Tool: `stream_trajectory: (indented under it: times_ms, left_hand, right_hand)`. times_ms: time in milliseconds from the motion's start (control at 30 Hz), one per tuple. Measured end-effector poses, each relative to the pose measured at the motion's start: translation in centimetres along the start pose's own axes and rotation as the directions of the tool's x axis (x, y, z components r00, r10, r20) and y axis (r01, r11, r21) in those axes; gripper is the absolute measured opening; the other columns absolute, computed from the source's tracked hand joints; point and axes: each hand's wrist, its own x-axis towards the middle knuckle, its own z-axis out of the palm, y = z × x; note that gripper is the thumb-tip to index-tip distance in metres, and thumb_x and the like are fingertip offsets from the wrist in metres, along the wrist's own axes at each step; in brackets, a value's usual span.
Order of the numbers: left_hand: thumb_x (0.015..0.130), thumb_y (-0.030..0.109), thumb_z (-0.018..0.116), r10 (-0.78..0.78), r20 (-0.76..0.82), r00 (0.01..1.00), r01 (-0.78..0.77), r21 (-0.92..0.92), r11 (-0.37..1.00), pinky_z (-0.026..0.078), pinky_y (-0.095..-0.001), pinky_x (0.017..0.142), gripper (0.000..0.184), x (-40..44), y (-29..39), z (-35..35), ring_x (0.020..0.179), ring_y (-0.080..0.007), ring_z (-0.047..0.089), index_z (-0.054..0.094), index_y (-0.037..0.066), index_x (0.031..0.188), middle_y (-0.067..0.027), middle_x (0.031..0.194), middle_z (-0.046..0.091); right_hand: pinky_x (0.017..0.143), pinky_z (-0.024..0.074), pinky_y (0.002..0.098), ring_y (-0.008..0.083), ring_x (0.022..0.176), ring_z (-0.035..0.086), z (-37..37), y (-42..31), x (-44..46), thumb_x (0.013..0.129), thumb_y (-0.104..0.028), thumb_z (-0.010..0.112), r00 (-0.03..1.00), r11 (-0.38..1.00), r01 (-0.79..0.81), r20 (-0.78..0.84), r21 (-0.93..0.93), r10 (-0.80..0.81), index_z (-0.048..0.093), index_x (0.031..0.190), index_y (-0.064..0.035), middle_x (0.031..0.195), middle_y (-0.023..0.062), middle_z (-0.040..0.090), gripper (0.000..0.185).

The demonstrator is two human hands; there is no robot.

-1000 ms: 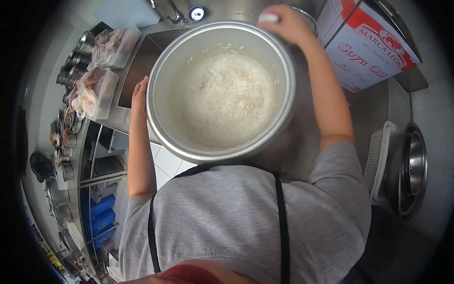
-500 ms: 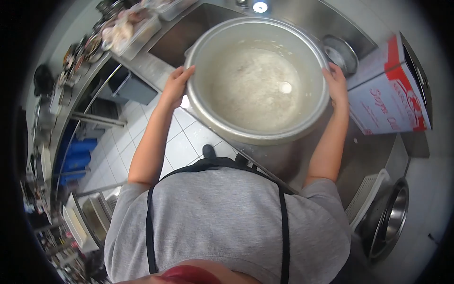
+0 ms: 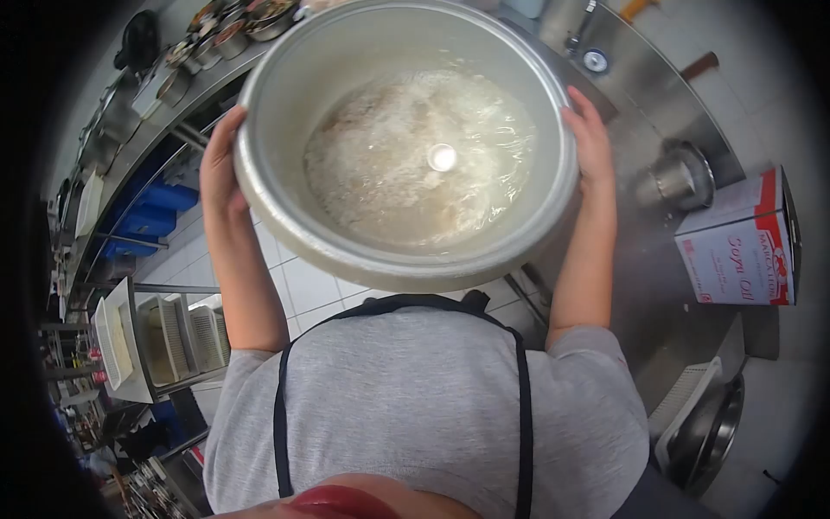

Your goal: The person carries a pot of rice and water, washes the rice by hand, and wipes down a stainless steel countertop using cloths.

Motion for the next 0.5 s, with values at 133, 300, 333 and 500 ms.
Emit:
stream_trajectory:
  times_ms: [133, 300, 333, 500]
  left_hand:
    - [0.086, 0.014, 0.05, 0.153, -0.063, 0.986, -0.16, -0.108, 0.981, 0.049, -0.0249, 0.069, 0.016, -4.3, 7.5, -8.8, 0.072, -0.0132, 0.059, 0.055, 0.0, 0.091, -0.0067, 0.08, 0.06]
    - [0.085, 0.013, 0.051, 0.179, -0.292, 0.94, -0.214, -0.095, 0.972, 0.049, -0.0253, 0.067, 0.015, -8.0, 14.5, -22.0, 0.072, -0.014, 0.06, 0.057, 0.0, 0.089, -0.0079, 0.082, 0.061]
    - [0.085, 0.013, 0.05, 0.175, -0.342, 0.923, -0.223, -0.107, 0.969, 0.05, -0.0261, 0.068, 0.016, -8.9, 15.3, -24.7, 0.073, -0.0147, 0.06, 0.056, -0.001, 0.089, -0.0086, 0.083, 0.061]
    - [0.083, 0.016, 0.052, 0.191, -0.574, 0.796, -0.354, -0.186, 0.917, 0.054, -0.0307, 0.068, 0.024, -13.9, 16.4, -36.4, 0.076, -0.022, 0.064, 0.058, -0.004, 0.095, -0.0156, 0.087, 0.064]
  right_hand:
    - [0.08, 0.0423, 0.0245, 0.0146, 0.095, 0.052, 13.5, 2.7, -0.6, 0.082, -0.017, 0.055, 0.979, 0.996, -0.081, 0.19, 0.022, 0.076, 0.043, 0.124, -0.0041, 0.111, 0.0098, 0.052, 0.046]
    - [0.077, 0.0447, 0.0236, 0.012, 0.089, 0.055, 31.7, 5.5, -3.9, 0.084, -0.016, 0.053, 0.874, 0.946, -0.319, 0.405, 0.057, 0.27, 0.043, 0.124, -0.004, 0.105, 0.0078, 0.055, 0.042]
    - [0.076, 0.0457, 0.024, 0.0123, 0.088, 0.056, 34.8, 6.1, -4.4, 0.084, -0.015, 0.053, 0.829, 0.921, -0.388, 0.454, 0.045, 0.327, 0.043, 0.123, -0.004, 0.104, 0.008, 0.056, 0.042]
    - [0.073, 0.0466, 0.0271, 0.0164, 0.088, 0.056, 48.8, 9.3, -3.8, 0.081, -0.016, 0.057, 0.668, 0.919, -0.385, 0.662, -0.084, 0.34, 0.044, 0.121, -0.0056, 0.102, 0.011, 0.056, 0.044]
